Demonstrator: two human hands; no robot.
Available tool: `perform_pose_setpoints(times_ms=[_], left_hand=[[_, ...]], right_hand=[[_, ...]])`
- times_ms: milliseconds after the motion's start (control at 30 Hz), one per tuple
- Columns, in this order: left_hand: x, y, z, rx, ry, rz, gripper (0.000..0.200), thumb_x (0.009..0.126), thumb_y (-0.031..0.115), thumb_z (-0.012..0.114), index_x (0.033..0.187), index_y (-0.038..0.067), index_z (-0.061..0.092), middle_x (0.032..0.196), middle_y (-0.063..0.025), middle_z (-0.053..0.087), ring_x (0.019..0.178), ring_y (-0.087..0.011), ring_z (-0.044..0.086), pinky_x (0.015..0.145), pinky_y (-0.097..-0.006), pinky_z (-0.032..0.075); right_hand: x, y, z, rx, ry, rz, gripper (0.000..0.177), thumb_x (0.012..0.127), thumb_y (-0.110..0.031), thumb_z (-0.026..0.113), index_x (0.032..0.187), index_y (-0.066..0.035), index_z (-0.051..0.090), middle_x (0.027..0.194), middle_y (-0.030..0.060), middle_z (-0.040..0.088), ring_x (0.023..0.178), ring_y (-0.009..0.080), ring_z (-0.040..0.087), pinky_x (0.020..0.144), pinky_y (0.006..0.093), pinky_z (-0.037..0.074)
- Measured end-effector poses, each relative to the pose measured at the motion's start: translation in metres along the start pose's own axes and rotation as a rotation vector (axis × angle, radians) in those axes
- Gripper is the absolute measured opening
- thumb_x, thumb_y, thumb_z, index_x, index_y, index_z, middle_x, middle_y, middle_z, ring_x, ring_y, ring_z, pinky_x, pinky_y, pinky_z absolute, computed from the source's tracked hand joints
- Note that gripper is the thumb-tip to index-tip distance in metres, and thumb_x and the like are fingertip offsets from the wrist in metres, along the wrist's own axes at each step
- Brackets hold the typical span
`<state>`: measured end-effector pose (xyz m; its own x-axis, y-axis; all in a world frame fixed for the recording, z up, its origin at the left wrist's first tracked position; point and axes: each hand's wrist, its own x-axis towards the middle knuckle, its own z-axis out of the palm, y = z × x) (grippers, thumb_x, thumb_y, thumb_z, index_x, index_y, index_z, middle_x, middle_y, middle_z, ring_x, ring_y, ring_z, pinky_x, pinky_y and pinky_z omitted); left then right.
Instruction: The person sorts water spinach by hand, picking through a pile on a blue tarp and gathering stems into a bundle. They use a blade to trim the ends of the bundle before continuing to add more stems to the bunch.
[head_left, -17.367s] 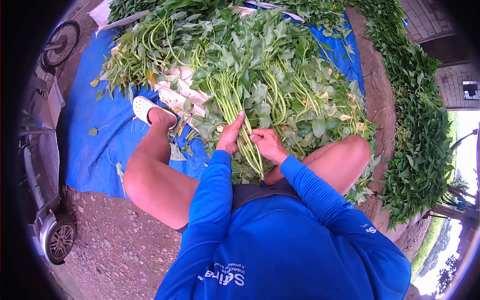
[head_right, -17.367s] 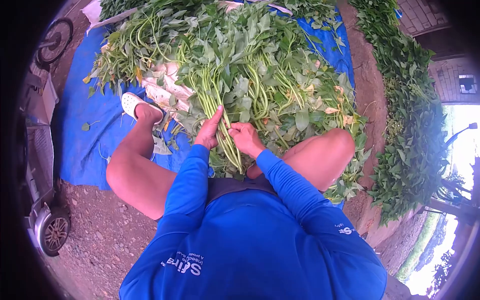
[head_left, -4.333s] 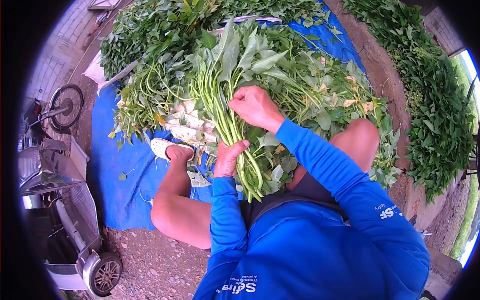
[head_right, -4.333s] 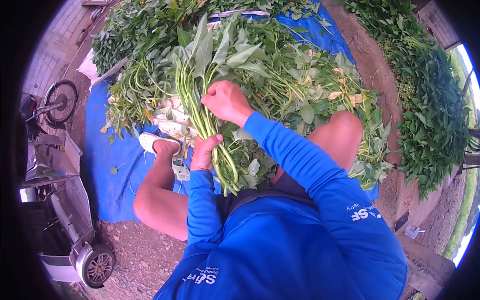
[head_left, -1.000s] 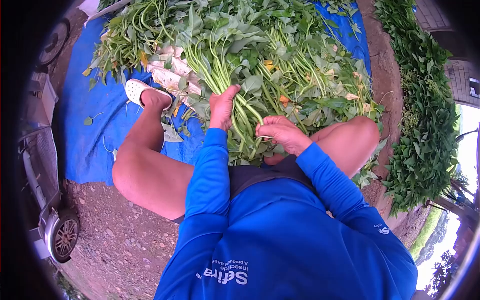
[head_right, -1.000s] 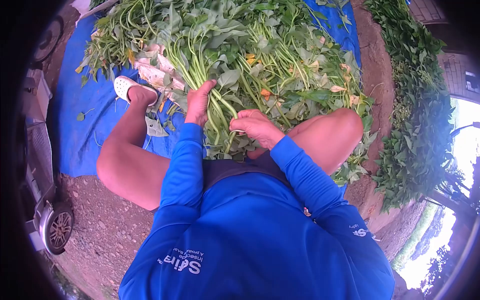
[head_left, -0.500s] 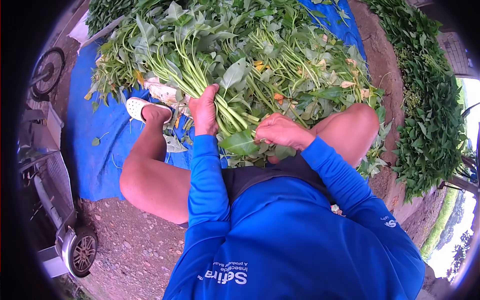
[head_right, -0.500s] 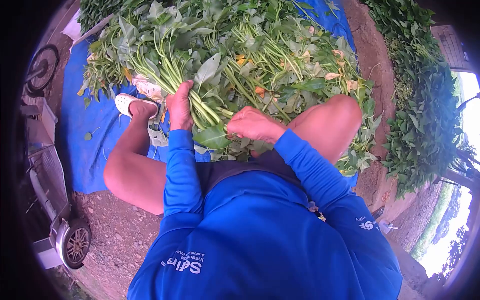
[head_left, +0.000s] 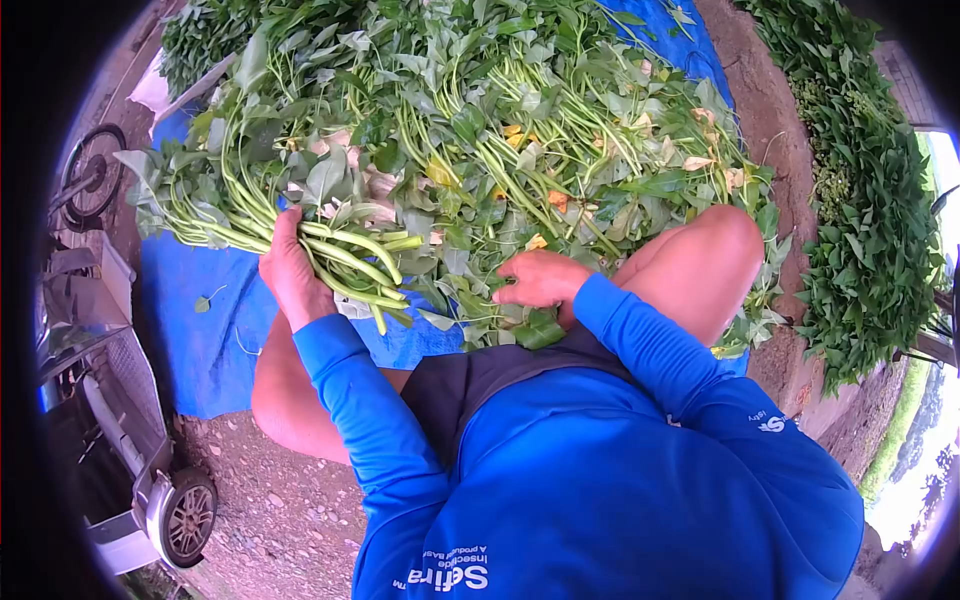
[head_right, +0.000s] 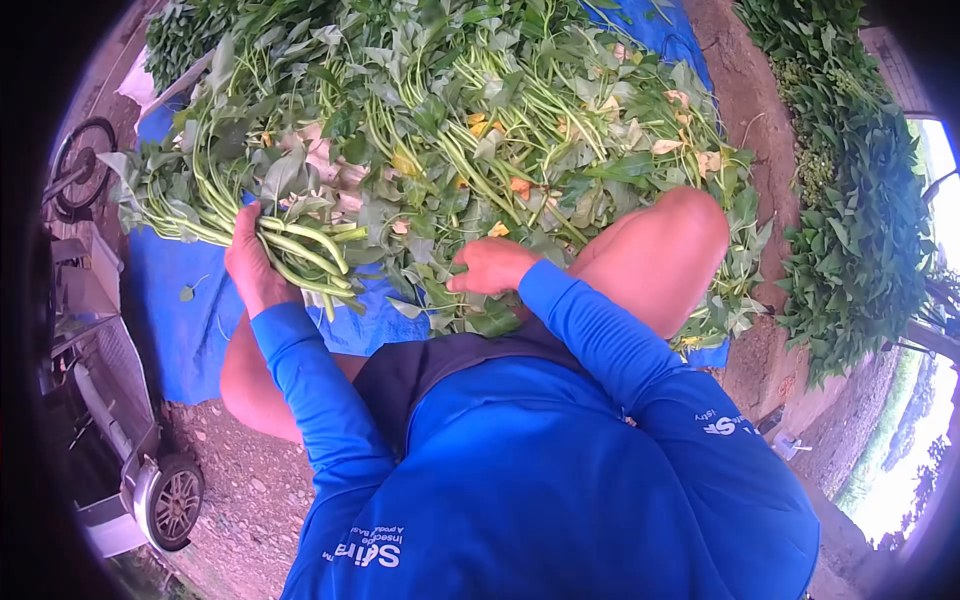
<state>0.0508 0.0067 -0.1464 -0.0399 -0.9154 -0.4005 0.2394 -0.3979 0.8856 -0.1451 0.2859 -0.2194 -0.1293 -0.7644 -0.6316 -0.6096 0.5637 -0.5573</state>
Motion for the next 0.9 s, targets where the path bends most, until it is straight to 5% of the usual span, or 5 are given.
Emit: perform_pose_setpoints(times_ms=[200,433,600,700,900], left_hand=[[-0.033,-0.016,0.004,-0.053,0.023,-0.021,0.02,0.093,0.008,0.077,0.106,-0.006,0.071,0.094,-0.0113,0.073,0.076,-0.0215,0.072,0.071,-0.0351,0.062],[-0.026,-0.043,0.007,-0.116,-0.114,-0.055,0.039,0.093,-0.001,0.069,0.131,-0.006,0.062,0.111,-0.0131,0.073,0.087,-0.0235,0.076,0.077,-0.0366,0.067],[-0.019,-0.059,0.013,-0.133,-0.159,-0.089,0.034,0.095,-0.001,0.069,0.127,-0.008,0.063,0.104,-0.0147,0.074,0.078,-0.0248,0.076,0.071,-0.0369,0.068],[-0.027,-0.052,0.017,-0.128,-0.159,-0.097,0.03,0.094,0.0,0.071,0.123,-0.007,0.065,0.097,-0.0116,0.073,0.073,-0.0228,0.075,0.065,-0.0351,0.065],[-0.036,-0.047,0.021,-0.096,-0.155,-0.109,0.033,0.091,0.004,0.075,0.123,-0.004,0.068,0.095,-0.0084,0.073,0.073,-0.0194,0.072,0.067,-0.034,0.062]], right_hand=[[0.123,0.053,-0.03,0.048,0.768,0.248,0.027,0.093,-0.029,0.072,0.107,-0.008,0.079,0.107,0.0233,0.077,0.102,0.0439,0.074,0.093,0.0503,0.058],[0.129,0.038,-0.068,0.234,0.68,0.227,0.03,0.098,-0.028,0.071,0.115,-0.004,0.073,0.117,0.0229,0.075,0.111,0.0414,0.072,0.101,0.0469,0.055],[0.061,0.009,-0.158,0.497,0.715,0.174,0.032,0.106,-0.023,0.068,0.129,-0.001,0.071,0.104,0.0057,0.075,0.096,0.0142,0.064,0.09,0.0324,0.052],[-0.01,-0.023,-0.217,0.562,0.706,0.051,0.032,0.1,-0.023,0.078,0.123,-0.001,0.073,0.099,0.0,0.073,0.079,0.0062,0.058,0.068,0.0259,0.047],[-0.092,-0.025,-0.272,0.359,0.66,-0.059,0.055,0.08,-0.016,0.092,0.128,-0.003,0.066,0.098,-0.0018,0.061,0.089,0.0098,0.056,0.081,0.0268,0.048]])
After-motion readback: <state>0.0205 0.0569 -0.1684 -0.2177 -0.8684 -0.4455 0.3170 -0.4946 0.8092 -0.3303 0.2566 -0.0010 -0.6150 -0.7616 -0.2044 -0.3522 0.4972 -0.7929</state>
